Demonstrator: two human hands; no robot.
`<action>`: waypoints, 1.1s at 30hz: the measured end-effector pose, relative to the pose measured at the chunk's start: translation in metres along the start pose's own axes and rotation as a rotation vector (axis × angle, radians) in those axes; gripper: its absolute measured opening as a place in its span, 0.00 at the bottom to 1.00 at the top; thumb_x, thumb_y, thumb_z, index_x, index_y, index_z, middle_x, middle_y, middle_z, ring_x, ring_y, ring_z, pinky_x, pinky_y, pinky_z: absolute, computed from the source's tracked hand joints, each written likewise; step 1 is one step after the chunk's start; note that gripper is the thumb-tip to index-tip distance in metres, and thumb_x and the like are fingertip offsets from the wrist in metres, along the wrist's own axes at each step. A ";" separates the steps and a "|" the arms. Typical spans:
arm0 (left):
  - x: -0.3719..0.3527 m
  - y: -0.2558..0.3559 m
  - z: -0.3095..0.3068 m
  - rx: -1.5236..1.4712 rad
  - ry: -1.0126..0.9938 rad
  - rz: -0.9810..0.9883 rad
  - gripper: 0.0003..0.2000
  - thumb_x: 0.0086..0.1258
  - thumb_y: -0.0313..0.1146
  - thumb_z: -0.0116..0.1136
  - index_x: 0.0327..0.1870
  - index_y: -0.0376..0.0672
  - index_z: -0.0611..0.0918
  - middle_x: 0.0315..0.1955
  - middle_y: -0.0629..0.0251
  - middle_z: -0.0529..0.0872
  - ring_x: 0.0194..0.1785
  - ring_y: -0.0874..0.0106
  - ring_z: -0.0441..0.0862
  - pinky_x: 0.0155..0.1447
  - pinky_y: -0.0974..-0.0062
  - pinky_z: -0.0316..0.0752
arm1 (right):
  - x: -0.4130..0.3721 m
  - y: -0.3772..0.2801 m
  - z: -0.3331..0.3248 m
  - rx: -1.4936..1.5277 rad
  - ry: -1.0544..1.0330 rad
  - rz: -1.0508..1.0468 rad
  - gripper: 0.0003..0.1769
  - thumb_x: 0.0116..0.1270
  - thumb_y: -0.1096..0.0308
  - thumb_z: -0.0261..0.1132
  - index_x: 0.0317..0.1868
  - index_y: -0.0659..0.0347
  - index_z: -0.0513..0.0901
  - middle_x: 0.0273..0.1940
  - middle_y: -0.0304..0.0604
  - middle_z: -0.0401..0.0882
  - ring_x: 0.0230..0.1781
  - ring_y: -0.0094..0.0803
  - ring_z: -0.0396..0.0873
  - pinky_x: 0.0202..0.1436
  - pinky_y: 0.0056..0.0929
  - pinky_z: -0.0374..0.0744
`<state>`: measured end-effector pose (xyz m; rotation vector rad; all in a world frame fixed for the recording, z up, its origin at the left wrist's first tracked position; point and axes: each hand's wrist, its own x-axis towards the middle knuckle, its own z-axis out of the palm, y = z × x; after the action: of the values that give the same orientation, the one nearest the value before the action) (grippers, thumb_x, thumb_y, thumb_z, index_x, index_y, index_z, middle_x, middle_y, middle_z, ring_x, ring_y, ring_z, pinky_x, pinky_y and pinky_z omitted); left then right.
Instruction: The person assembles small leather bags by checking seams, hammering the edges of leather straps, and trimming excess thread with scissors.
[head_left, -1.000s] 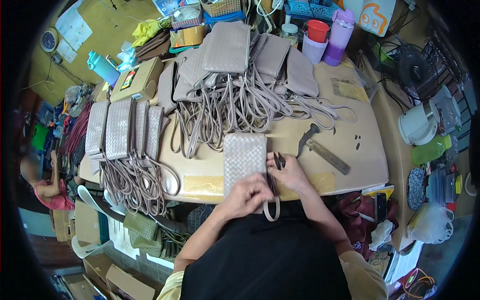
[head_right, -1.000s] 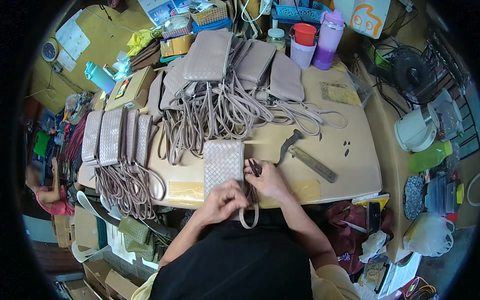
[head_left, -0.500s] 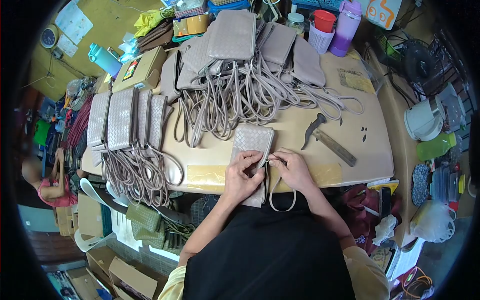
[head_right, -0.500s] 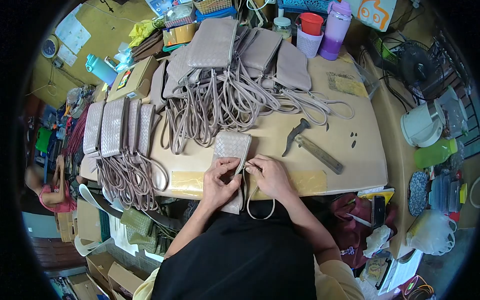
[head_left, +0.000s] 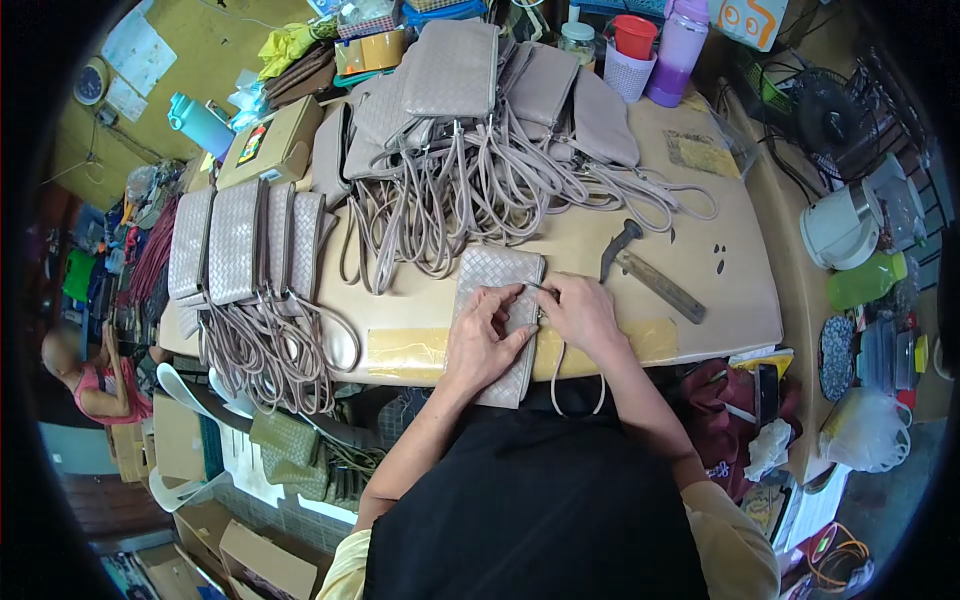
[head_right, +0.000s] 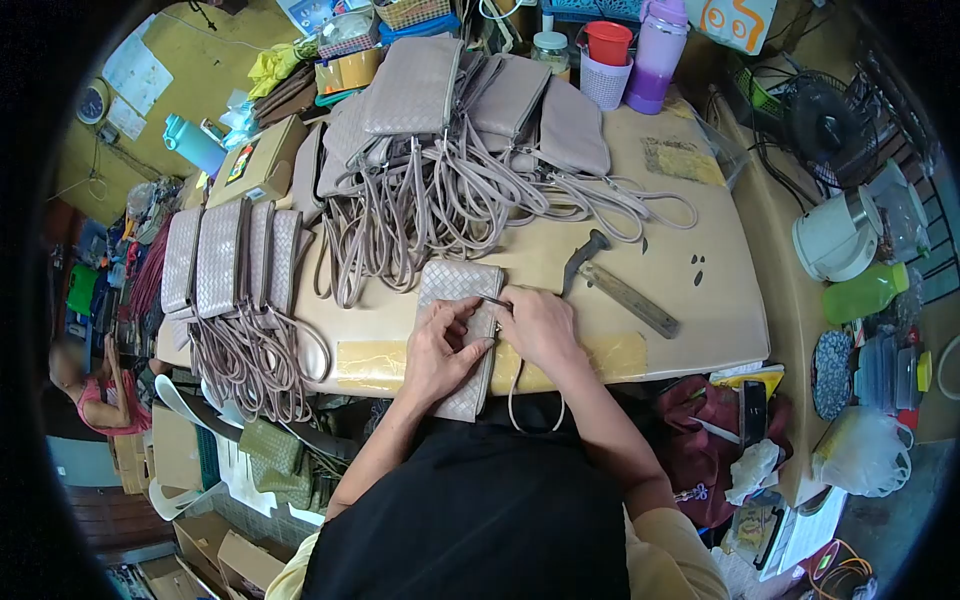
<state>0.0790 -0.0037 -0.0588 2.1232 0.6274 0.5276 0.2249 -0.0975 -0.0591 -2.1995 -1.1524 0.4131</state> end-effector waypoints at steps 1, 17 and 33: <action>0.000 -0.001 0.001 0.034 0.007 0.026 0.27 0.52 0.28 0.71 0.56 0.40 0.80 0.36 0.62 0.78 0.34 0.69 0.77 0.41 0.72 0.77 | 0.003 0.004 0.001 0.000 0.004 0.001 0.16 0.63 0.55 0.64 0.38 0.61 0.83 0.30 0.52 0.83 0.35 0.51 0.82 0.41 0.44 0.77; 0.005 0.016 -0.009 -0.158 0.181 0.248 0.03 0.59 0.20 0.63 0.31 0.34 0.80 0.31 0.56 0.82 0.33 0.65 0.81 0.36 0.74 0.76 | -0.019 -0.022 -0.017 0.633 -0.025 -0.133 0.12 0.65 0.63 0.66 0.38 0.64 0.78 0.30 0.47 0.78 0.33 0.41 0.80 0.38 0.35 0.76; -0.009 0.032 -0.031 -0.645 0.174 -0.044 0.06 0.75 0.26 0.51 0.38 0.32 0.75 0.40 0.59 0.82 0.34 0.79 0.79 0.39 0.81 0.79 | -0.036 -0.070 -0.062 0.077 0.068 -0.274 0.13 0.59 0.66 0.67 0.44 0.56 0.77 0.38 0.42 0.78 0.39 0.45 0.80 0.43 0.42 0.75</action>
<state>0.0624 -0.0066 -0.0164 1.4640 0.5097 0.7762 0.1933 -0.1204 0.0334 -1.9396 -1.3543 0.2589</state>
